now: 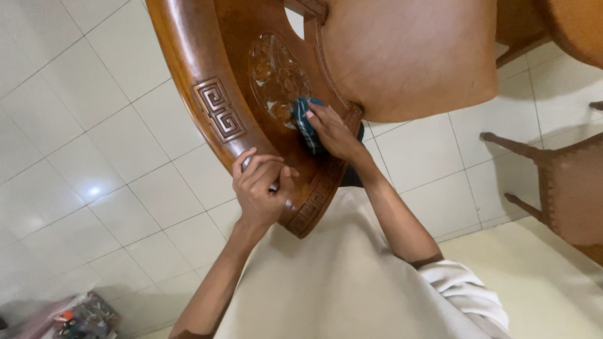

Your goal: The person wipes down the backrest and frame of a wooden chair using a cloth, then folds the cloth.

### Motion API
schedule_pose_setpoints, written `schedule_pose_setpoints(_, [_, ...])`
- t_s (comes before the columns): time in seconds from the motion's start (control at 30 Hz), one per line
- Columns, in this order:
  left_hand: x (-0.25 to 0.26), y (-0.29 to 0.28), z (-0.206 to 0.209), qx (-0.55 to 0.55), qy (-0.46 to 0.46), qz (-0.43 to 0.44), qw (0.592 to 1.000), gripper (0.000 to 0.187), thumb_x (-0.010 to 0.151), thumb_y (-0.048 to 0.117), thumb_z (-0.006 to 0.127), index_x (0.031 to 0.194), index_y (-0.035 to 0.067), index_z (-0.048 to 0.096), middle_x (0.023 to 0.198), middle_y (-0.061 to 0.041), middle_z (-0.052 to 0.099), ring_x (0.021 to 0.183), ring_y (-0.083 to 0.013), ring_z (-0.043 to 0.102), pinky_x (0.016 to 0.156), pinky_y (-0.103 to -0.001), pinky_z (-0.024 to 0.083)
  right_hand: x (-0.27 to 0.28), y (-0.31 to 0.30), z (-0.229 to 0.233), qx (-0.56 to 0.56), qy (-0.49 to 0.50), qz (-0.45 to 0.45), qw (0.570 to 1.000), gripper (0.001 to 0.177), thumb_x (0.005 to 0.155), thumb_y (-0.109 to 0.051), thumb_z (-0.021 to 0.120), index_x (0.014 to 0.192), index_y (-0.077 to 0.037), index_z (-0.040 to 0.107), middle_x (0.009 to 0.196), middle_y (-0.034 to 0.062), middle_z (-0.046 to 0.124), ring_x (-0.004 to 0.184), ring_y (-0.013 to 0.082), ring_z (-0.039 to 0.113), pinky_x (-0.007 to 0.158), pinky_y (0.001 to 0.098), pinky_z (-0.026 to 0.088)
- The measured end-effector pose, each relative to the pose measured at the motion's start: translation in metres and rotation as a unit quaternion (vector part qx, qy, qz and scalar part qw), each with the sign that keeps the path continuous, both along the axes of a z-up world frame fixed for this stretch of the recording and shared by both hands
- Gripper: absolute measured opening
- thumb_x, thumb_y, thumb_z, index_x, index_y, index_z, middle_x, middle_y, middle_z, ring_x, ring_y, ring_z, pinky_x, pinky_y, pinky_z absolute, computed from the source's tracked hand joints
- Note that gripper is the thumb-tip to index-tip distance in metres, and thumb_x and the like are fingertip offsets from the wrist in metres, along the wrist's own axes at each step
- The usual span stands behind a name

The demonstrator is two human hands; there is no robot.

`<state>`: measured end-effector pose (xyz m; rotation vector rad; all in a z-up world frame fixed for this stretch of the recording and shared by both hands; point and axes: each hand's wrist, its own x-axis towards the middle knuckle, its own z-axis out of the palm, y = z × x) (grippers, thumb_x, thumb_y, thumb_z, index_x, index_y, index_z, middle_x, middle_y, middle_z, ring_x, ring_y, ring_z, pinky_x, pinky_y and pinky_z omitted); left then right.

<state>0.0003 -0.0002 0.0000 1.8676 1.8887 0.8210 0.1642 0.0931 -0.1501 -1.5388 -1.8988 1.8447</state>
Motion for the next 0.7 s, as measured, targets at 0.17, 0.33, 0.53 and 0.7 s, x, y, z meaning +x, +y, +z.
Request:
schedule_pose_setpoints(0.17, [-0.001, 0.006, 0.005, -0.008, 0.005, -0.014, 1.0, 0.019, 0.09, 0.008, 0.066, 0.074, 0.012, 0.075, 0.076, -0.001, 0.073, 0.091, -0.017, 0.071, 0.107, -0.045, 0.042, -0.011, -0.006, -0.061, 0.068, -0.116, 0.011, 0.991, 0.06, 0.105, -0.052, 0.041, 0.154, -0.017, 0.041, 0.143, 0.019, 0.047, 0.136, 0.0378, 0.043, 0.115, 0.0518, 0.034])
schedule_pose_setpoints(0.33, [0.0, 0.004, 0.009, -0.016, -0.01, -0.014, 1.0, 0.021, 0.092, 0.009, 0.064, 0.073, 0.011, 0.073, 0.075, -0.002, 0.072, 0.089, -0.018, 0.07, 0.107, -0.044, 0.042, -0.004, -0.026, -0.178, 0.262, 0.039, 0.114, 0.958, 0.055, 0.118, -0.035, 0.022, 0.164, -0.007, 0.031, 0.17, 0.031, 0.022, 0.159, 0.0467, 0.017, 0.13, 0.0525, 0.018])
schedule_pose_setpoints(0.53, [0.001, 0.007, 0.007, -0.025, -0.007, -0.018, 0.999, 0.024, 0.09, 0.007, 0.062, 0.069, 0.012, 0.07, 0.07, -0.001, 0.07, 0.087, -0.0179, 0.071, 0.107, -0.046, 0.039, -0.029, 0.012, -0.219, -0.006, -0.028, -0.079, 0.997, 0.08, 0.108, -0.054, 0.03, 0.158, 0.009, 0.021, 0.165, 0.0287, 0.02, 0.156, 0.0407, 0.015, 0.128, 0.0433, 0.012])
schedule_pose_setpoints(0.7, [0.0, 0.004, 0.003, -0.012, 0.017, -0.032, 0.999, 0.025, 0.09, 0.006, 0.063, 0.067, 0.013, 0.071, 0.068, 0.0, 0.068, 0.085, -0.0174, 0.07, 0.106, -0.046, 0.039, -0.04, 0.037, -0.226, -0.006, -0.017, -0.117, 0.993, 0.082, 0.108, -0.056, 0.027, 0.157, 0.009, 0.02, 0.165, 0.03, 0.019, 0.154, 0.0426, 0.014, 0.125, 0.0461, 0.01])
